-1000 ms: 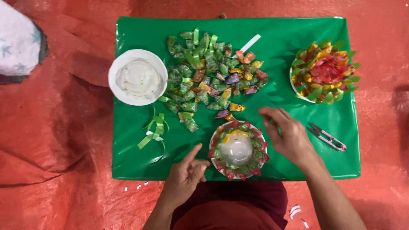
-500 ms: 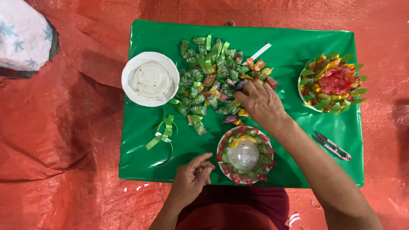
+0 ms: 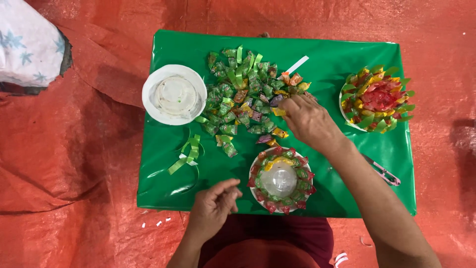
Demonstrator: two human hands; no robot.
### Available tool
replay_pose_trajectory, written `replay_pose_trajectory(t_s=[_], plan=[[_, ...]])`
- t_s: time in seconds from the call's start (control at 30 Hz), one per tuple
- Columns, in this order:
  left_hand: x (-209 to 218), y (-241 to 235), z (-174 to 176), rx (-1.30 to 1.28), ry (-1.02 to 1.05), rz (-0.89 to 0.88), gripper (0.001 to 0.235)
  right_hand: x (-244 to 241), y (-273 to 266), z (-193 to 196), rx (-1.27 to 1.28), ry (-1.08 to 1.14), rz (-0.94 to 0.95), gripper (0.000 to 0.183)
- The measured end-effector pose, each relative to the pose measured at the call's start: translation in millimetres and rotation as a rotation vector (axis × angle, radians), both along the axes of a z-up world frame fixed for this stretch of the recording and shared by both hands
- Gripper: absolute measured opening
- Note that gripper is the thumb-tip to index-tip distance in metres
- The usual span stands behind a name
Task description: Gluing and arranging wrapped candies into a decorative bowl on a table.
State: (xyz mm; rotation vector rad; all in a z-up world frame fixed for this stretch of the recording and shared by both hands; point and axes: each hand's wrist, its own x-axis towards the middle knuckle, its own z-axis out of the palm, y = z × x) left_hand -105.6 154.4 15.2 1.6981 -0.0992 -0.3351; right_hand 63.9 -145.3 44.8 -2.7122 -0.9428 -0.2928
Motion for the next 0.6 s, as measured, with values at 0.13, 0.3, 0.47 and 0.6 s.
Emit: replay_pose_trajectory(t_s=[0.13, 0.3, 0.47, 0.6], plan=[[31, -10, 40, 0.017, -0.222, 0.035, 0.025, -29, 9, 36, 0.288, 0.416, -0.058, 0.019], [58, -62, 68, -0.245, -0.227, 0.046, 0.031, -85, 34, 101, 0.547, 0.518, 0.113, 0.023], [55, -90, 64, -0.384, -0.132, -0.008, 0.025, -116, -13, 58, 0.702, 0.502, -0.053, 0.018], [57, -101, 57, -0.351, -0.172, -0.109, 0.026, -133, -28, 40, 0.682, 0.427, -0.128, 0.008]])
